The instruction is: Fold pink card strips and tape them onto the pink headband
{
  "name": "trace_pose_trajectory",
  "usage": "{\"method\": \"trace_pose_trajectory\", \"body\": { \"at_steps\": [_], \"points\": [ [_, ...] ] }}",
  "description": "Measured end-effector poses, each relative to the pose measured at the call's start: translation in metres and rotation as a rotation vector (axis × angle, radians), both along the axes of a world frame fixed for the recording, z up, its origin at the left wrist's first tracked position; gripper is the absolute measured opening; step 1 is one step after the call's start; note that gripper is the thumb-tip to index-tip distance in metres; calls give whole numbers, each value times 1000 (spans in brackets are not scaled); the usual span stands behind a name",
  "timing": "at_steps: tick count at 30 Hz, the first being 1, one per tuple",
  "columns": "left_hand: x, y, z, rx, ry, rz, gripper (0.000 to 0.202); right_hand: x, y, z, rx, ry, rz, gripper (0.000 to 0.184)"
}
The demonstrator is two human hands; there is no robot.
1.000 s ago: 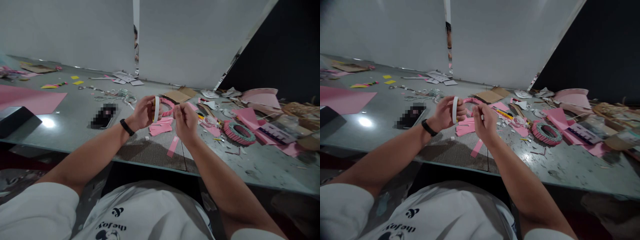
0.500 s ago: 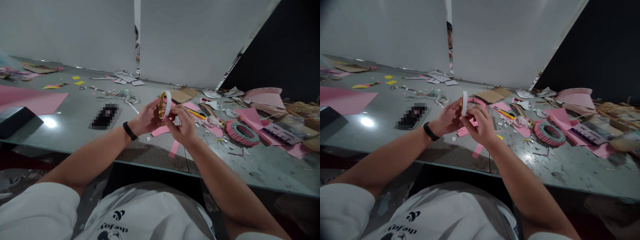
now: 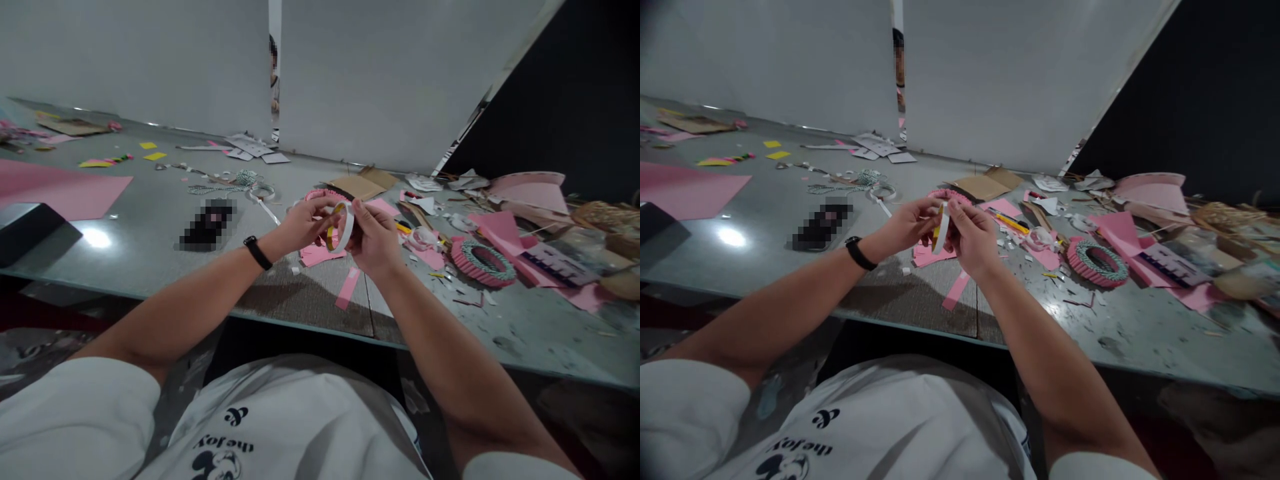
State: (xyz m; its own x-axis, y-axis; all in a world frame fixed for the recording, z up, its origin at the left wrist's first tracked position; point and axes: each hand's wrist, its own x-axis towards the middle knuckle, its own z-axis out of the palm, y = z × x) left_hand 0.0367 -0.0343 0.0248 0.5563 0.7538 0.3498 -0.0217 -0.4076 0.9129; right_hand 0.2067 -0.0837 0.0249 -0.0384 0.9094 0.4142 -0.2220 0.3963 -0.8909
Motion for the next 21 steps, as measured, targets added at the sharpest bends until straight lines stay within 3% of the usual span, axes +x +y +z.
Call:
{"method": "trace_pose_trajectory", "body": {
  "at_steps": [3,9,15,18,21],
  "points": [
    [3,-3,0,73,45,-48,24,0,-2,0,8,-29,22,65],
    [4,-11,8,16,40,3,29,-1,-4,-5,133,-93,26,59],
    [2,-12,11,-66,7,125,22,4,-5,-10,555,-301,-402,38],
    [1,-6,7,-78,-3,153,18,8,-3,-9,747,-505,-493,24],
    [0,0,2,-75,-5,163,19,10,1,-8,778,-585,-533,18]
  ]
}}
